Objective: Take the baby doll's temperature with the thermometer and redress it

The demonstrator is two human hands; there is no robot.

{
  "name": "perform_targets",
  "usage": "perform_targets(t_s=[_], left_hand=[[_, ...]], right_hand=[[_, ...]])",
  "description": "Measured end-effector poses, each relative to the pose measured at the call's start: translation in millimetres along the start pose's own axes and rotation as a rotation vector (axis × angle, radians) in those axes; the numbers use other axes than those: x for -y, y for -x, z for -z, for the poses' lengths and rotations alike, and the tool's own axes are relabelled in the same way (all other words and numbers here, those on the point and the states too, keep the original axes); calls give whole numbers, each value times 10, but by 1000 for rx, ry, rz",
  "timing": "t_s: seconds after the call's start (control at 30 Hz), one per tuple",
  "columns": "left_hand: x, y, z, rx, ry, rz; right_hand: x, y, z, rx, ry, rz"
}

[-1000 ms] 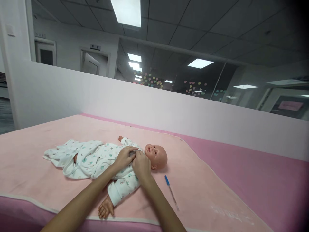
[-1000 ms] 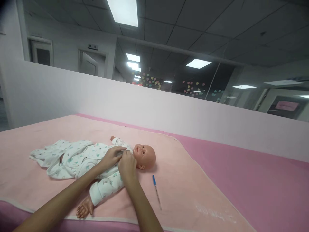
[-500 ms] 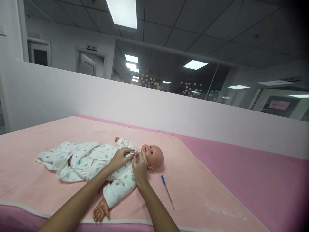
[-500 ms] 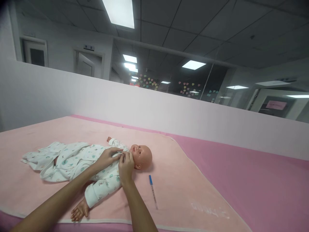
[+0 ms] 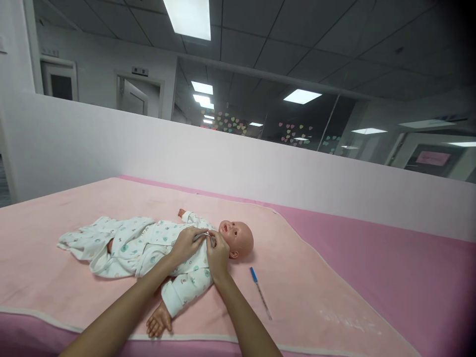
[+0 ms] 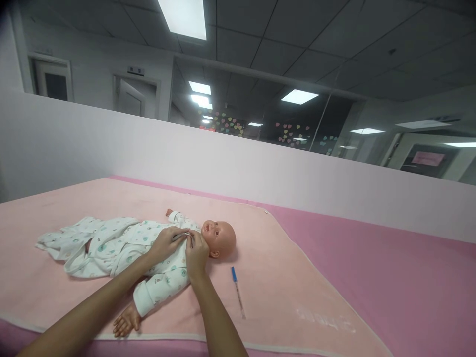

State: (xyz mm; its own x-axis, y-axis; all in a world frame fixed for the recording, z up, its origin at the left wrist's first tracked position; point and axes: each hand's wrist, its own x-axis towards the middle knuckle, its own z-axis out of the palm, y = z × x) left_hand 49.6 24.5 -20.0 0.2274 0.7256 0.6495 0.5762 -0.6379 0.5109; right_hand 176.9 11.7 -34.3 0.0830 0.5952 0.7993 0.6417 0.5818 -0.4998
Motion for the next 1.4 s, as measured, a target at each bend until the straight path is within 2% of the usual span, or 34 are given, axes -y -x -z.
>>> perform_targets(t_s=[0.23,0.7,1.13,1.4], left_hand=[[-21,-13,-22,19,5,-43],[-26,-3,-41,56,-30,-53],[-55,-2,-41,56,-112,-31],[-19,8,-67,15,-96,-13]], right_hand=[[13,-3,8,38,28,-13],[37,-5,1,6,49,23],[30,7,11,4,13,60],[-16,11,-17,8,19,9]])
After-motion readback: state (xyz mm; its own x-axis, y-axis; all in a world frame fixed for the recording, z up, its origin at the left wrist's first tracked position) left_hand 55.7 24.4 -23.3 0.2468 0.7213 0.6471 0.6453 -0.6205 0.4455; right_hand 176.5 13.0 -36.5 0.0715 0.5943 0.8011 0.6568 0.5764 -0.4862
